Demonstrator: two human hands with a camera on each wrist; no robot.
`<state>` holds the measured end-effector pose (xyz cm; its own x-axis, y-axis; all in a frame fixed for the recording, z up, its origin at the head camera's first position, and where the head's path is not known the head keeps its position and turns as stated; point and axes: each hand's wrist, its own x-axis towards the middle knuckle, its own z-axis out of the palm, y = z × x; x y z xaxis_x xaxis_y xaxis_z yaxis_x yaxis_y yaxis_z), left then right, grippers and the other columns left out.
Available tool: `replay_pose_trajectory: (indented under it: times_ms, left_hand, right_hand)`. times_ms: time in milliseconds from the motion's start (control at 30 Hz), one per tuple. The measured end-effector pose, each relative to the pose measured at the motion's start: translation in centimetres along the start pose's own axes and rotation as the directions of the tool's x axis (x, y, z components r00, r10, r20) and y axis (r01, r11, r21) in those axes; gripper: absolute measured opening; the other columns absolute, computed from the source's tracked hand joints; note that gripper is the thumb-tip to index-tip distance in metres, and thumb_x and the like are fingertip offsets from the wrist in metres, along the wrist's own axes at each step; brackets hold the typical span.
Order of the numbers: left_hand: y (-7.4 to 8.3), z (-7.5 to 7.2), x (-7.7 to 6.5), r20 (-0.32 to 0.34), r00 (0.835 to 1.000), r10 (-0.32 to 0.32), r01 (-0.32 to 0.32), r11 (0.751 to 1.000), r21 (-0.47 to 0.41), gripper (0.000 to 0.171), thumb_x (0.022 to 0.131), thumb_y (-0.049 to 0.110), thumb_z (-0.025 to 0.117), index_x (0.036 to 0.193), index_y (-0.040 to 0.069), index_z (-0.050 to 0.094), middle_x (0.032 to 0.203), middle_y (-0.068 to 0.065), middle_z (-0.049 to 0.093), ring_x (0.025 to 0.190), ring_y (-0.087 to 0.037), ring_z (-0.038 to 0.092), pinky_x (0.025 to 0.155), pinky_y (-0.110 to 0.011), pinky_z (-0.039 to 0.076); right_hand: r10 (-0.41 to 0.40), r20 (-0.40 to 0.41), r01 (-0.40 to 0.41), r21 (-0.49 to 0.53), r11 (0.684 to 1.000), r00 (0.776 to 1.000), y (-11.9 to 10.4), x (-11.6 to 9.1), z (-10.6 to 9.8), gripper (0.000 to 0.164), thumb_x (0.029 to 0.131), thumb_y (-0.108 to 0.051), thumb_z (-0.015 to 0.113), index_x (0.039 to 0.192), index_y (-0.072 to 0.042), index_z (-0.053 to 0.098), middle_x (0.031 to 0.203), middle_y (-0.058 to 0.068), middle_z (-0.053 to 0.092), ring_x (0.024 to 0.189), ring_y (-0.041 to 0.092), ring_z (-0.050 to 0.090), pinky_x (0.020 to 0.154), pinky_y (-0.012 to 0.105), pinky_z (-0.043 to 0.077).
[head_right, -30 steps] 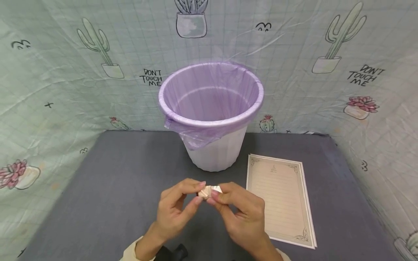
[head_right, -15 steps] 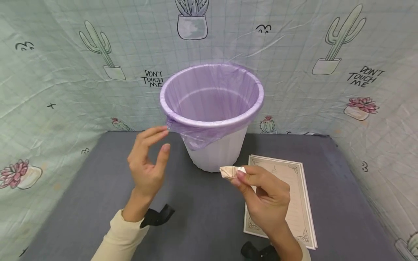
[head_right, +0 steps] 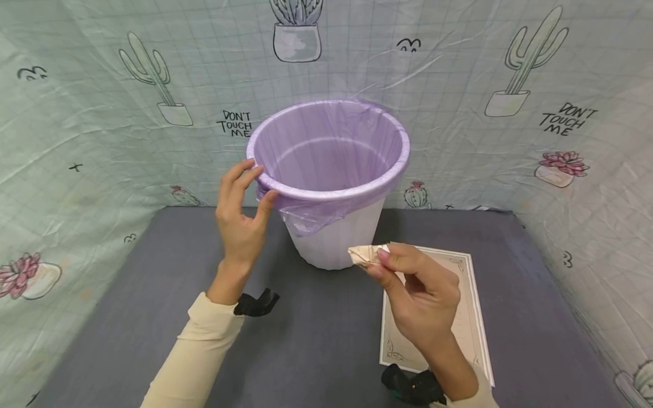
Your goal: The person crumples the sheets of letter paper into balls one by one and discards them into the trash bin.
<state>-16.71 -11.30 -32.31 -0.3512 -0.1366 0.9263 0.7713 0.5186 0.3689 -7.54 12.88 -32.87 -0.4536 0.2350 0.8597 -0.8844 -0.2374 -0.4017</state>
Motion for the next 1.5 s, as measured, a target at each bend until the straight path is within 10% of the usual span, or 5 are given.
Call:
replay_pose_trajectory:
  times_ms: [567, 833, 1133, 1333, 1500]
  left_hand:
    - [2.2, 0.7, 0.9, -0.051, 0.995, -0.088, 0.084, 0.994, -0.066, 0.021, 0.082, 0.005, 0.065, 0.098, -0.008, 0.059, 0.111, -0.029, 0.051, 0.105, -0.039, 0.048, 0.083, -0.043, 0.041]
    - [0.6, 1.6, -0.2, -0.023, 0.977, -0.211, 0.208, 0.974, -0.088, 0.052, 0.089, 0.046, 0.062, 0.115, 0.002, 0.056, 0.129, -0.010, 0.043, 0.121, -0.022, 0.039, 0.081, -0.036, 0.040]
    - [1.9, 2.1, 0.2, -0.037, 0.948, -0.316, 0.308, 0.941, -0.137, 0.053, 0.088, 0.040, 0.060, 0.115, -0.004, 0.051, 0.133, -0.018, 0.038, 0.124, -0.029, 0.037, 0.079, -0.033, 0.036]
    - [4.0, 2.0, 1.3, -0.077, 0.952, -0.295, 0.280, 0.946, -0.163, 0.036, 0.082, 0.017, 0.056, 0.102, -0.012, 0.047, 0.125, -0.030, 0.038, 0.122, -0.041, 0.034, 0.092, -0.036, 0.034]
    - [2.6, 2.8, 0.6, -0.106, 0.964, -0.245, 0.232, 0.965, -0.124, 0.034, 0.083, 0.020, 0.056, 0.102, -0.008, 0.047, 0.125, -0.025, 0.039, 0.123, -0.036, 0.035, 0.103, -0.038, 0.029]
  right_hand:
    - [0.017, -0.024, -0.017, 0.007, 1.000, 1.000, 0.4, 2.1, 0.1, 0.025, 0.069, 0.013, 0.079, 0.082, 0.023, 0.060, 0.084, 0.022, 0.068, 0.072, 0.018, 0.068, 0.066, 0.020, 0.053]
    - [0.016, -0.027, -0.017, -0.036, 0.999, 1.000, 0.1, 3.5, -0.1, 0.027, 0.067, 0.012, 0.081, 0.081, 0.022, 0.061, 0.084, 0.022, 0.069, 0.074, 0.020, 0.068, 0.066, 0.020, 0.053]
    - [0.022, 0.007, -0.021, -0.118, 0.993, 1.000, 0.7, 5.2, 0.3, 0.030, 0.069, 0.005, 0.083, 0.083, 0.020, 0.063, 0.084, 0.020, 0.069, 0.075, 0.018, 0.069, 0.068, 0.020, 0.053]
    - [0.036, 0.036, -0.031, -0.148, 0.989, 0.999, 1.6, 5.9, 0.6, 0.029, 0.071, 0.004, 0.082, 0.087, 0.019, 0.064, 0.085, 0.021, 0.069, 0.072, 0.017, 0.068, 0.068, 0.020, 0.053]
    - [0.066, 0.047, -0.054, -0.231, 0.971, 0.997, 2.5, 6.9, 0.7, 0.029, 0.072, 0.003, 0.082, 0.090, 0.018, 0.064, 0.087, 0.017, 0.069, 0.071, 0.016, 0.065, 0.068, 0.020, 0.052]
